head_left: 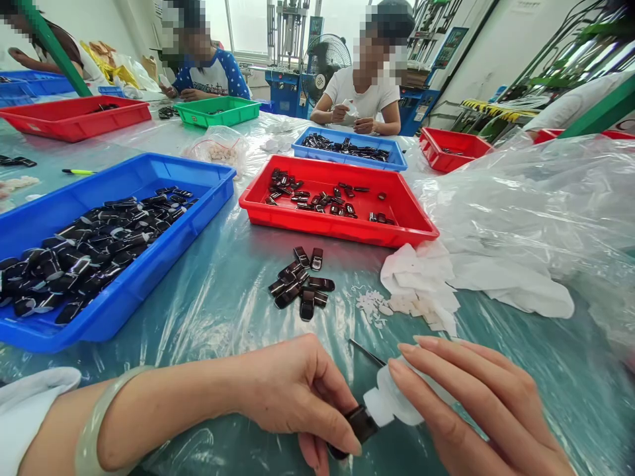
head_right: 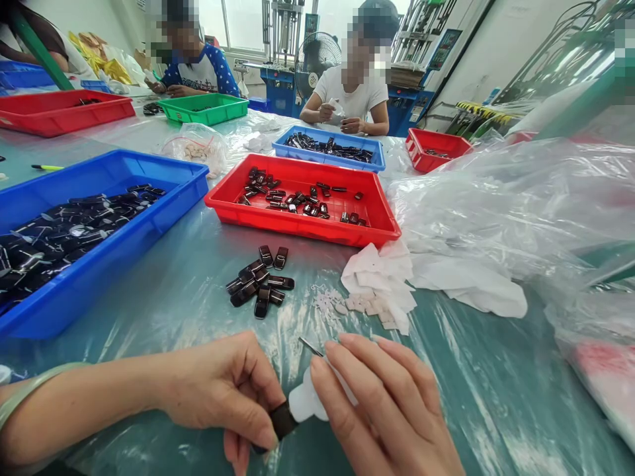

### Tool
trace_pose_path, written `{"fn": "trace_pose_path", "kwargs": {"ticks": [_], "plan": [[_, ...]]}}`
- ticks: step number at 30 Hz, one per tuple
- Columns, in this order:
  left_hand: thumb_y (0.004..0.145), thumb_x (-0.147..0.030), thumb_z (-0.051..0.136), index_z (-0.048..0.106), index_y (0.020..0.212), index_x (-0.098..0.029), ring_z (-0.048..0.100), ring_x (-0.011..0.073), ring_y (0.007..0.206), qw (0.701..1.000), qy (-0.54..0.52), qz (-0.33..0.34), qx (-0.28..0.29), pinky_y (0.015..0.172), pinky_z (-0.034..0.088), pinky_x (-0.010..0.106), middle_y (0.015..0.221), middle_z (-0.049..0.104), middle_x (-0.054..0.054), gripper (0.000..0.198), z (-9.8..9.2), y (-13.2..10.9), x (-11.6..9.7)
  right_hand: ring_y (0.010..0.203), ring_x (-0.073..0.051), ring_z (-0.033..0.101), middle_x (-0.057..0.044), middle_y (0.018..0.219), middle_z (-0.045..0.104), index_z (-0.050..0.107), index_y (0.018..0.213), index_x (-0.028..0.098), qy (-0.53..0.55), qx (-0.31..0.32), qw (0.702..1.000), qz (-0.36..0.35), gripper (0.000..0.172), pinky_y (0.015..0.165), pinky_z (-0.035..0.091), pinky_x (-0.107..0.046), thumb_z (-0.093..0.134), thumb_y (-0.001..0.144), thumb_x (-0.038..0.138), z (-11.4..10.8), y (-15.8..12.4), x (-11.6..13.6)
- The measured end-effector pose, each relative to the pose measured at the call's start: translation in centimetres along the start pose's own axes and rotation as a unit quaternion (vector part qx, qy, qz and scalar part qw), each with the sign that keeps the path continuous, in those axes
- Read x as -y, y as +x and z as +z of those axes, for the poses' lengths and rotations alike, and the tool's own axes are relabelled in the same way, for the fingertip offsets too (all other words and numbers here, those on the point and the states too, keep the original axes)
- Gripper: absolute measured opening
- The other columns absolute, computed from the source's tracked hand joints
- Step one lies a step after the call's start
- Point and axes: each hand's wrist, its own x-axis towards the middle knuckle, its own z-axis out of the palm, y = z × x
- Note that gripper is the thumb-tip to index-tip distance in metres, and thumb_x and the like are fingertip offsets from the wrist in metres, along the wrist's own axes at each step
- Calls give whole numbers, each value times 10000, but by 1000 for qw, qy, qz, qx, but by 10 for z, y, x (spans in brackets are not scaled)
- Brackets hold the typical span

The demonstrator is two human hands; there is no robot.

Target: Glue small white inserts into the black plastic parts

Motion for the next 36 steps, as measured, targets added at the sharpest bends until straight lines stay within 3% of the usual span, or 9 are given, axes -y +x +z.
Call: {"fn": "trace_pose_path", "kwargs": {"ticks": [17,24,32,36], "plan": [[656,-163,688,678,680,-113,601,56,423,1000,3,5,12,452,502,82,501,600,-44,56,1,0,1,1116,-267,516,-107,1104,607,588,1111,150,35,-28,999,15,294,912,412,-440,385,903,106,1,3,5],[650,-117,673,690,687,-108,592,56,420,1000,9,-15,-5,455,501,90,487,601,-44,42,1,-1,-3,1144,-259,502,-92,1151,570,566,1131,196,66,-24,996,50,336,923,425,-426,408,871,53,9,-3,4],[639,-149,690,710,787,-99,604,63,445,1000,2,1,-7,474,505,108,517,612,-34,158,0,-2,-2,1118,-250,526,-81,1105,617,586,1122,211,36,6,998,-44,367,905,408,-440,497,808,43,6,-5,-19],[619,-223,729,707,761,-106,602,63,450,1000,1,15,-7,475,499,115,541,612,-32,185,0,0,-2,1009,-207,601,-56,992,668,605,1025,214,25,-15,999,-28,296,845,449,-383,493,812,41,8,2,-22]]}}
